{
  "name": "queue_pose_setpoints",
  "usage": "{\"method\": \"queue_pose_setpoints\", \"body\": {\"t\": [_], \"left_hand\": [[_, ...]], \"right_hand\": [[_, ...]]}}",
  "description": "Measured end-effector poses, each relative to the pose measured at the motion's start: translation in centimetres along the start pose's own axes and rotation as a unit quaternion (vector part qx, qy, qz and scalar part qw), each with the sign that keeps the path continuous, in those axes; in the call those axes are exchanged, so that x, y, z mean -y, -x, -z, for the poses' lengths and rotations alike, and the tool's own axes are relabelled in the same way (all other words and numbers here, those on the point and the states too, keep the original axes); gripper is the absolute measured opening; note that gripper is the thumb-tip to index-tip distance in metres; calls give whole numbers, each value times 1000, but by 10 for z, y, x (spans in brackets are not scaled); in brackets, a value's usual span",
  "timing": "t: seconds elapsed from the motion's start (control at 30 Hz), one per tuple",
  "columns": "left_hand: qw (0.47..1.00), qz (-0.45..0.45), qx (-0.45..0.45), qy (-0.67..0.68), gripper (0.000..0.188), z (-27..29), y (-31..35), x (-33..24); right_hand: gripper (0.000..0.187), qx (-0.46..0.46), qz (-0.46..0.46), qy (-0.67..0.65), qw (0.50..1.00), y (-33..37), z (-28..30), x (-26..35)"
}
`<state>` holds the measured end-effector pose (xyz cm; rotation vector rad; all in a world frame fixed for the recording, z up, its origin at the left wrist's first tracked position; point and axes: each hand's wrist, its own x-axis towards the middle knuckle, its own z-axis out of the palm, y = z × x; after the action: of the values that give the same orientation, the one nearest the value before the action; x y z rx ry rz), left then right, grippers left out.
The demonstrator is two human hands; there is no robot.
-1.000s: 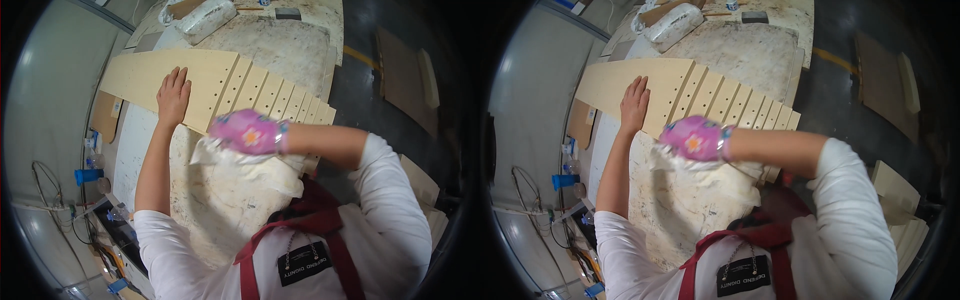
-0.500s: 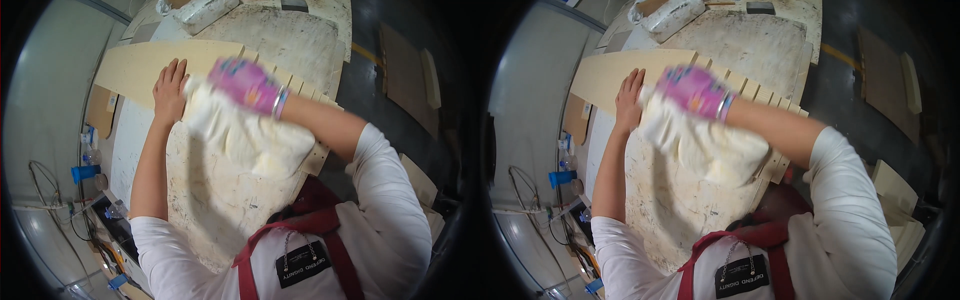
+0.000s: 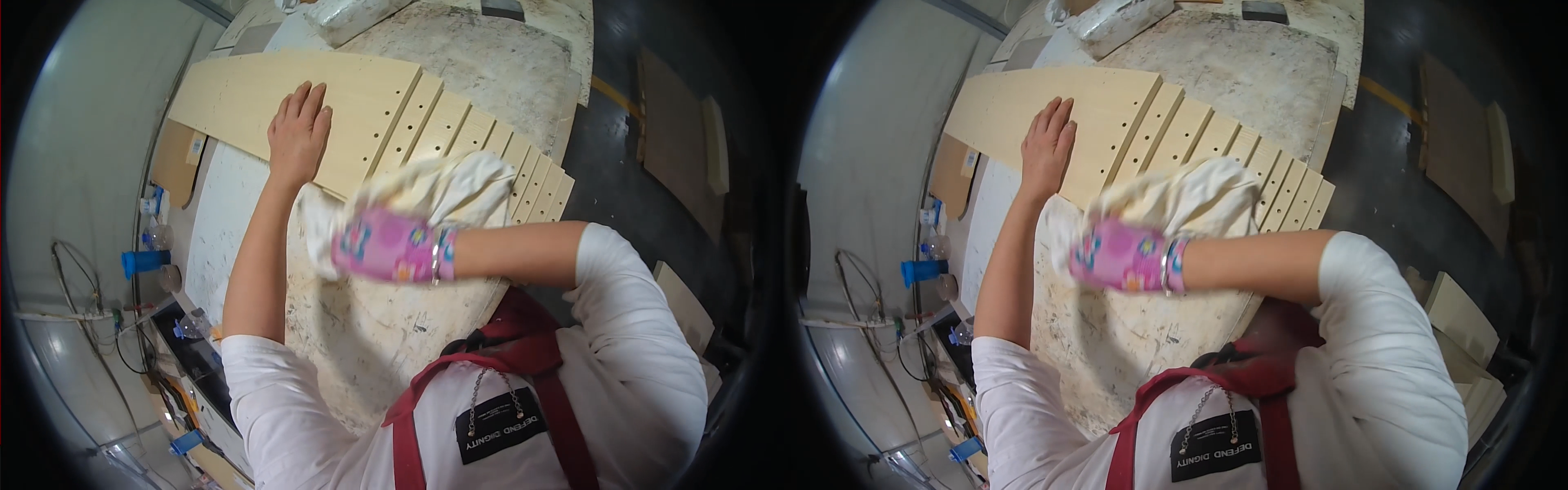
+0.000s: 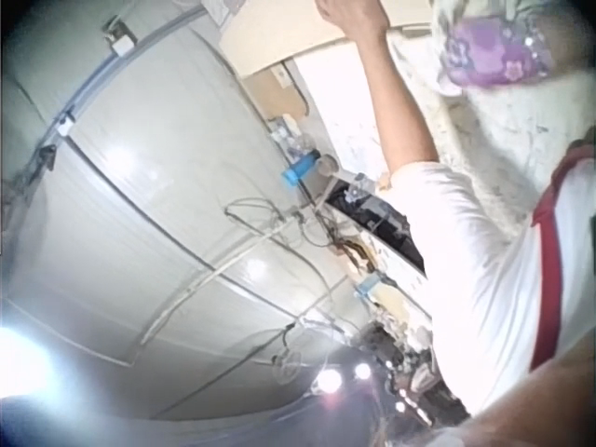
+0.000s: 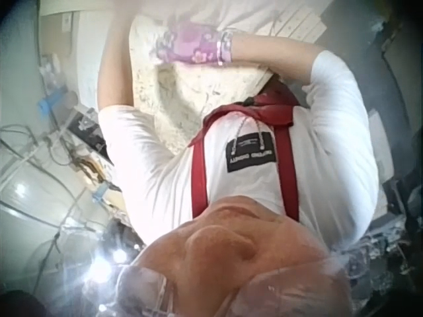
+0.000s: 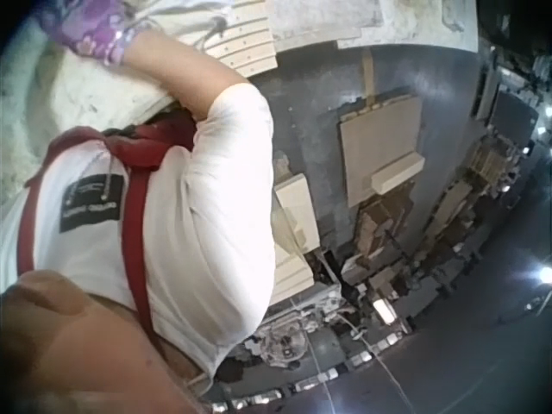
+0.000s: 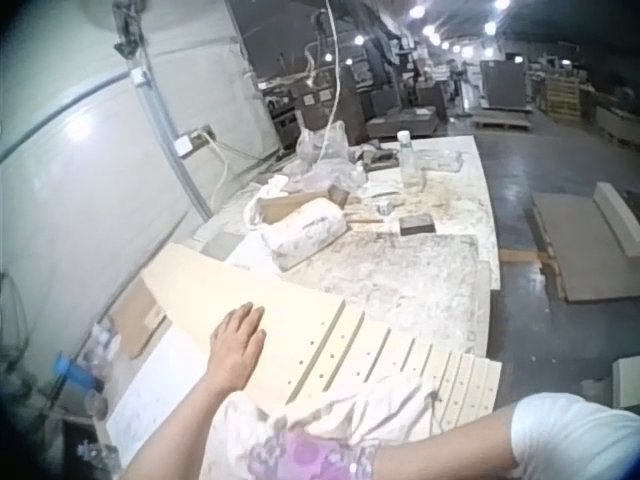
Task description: The person sands a grooved wooden panel with a sanding block and wipes it with a cloth. They then use a small brush to apply a liquid from a jar into the grooves and onto the edges, sanding and wiping the surface again during the process.
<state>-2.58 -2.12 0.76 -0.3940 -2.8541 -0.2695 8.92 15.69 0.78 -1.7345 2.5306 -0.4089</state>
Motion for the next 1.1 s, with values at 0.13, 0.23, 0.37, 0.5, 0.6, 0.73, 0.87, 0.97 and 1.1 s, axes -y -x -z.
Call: {"method": "queue_pose_setpoints", "body": {"t": [0.13, 0.23, 0.37, 0.5, 0.6, 0.73, 0.87, 0.97, 1.1], "left_hand": [[1000, 5, -5, -14, 45, 1, 3, 2], [1000, 5, 2, -6, 45, 5, 0, -4], [1000, -5, 2, 0, 45, 0, -1, 0], [1000, -14, 2, -17, 46, 0, 5, 6], [1000, -25, -1, -10, 46, -2, -4, -1], [1000, -17, 1, -20, 47, 1, -1, 2], [1000, -8, 13, -4, 47, 2, -3, 2], [999, 15, 37, -12, 47, 3, -1, -3], [999, 0, 33, -4, 48, 2, 1, 7]], "right_hand": [[22, -116, 100, -147, 977, 26, -12, -12], [25, -255, -19, -187, 949, 45, 34, -46], [22, -164, -50, 35, 985, 44, 25, -67], [19, -322, -52, 99, 940, 51, 21, -136], [23, -327, -331, -415, 782, 85, 10, -268], [33, -399, -291, 18, 869, 114, 66, -224], [25, -210, -248, -33, 945, 49, -9, -140], [17, -163, -115, -17, 980, 39, 3, -61], [13, -250, -42, -27, 967, 46, -17, -70]]}}
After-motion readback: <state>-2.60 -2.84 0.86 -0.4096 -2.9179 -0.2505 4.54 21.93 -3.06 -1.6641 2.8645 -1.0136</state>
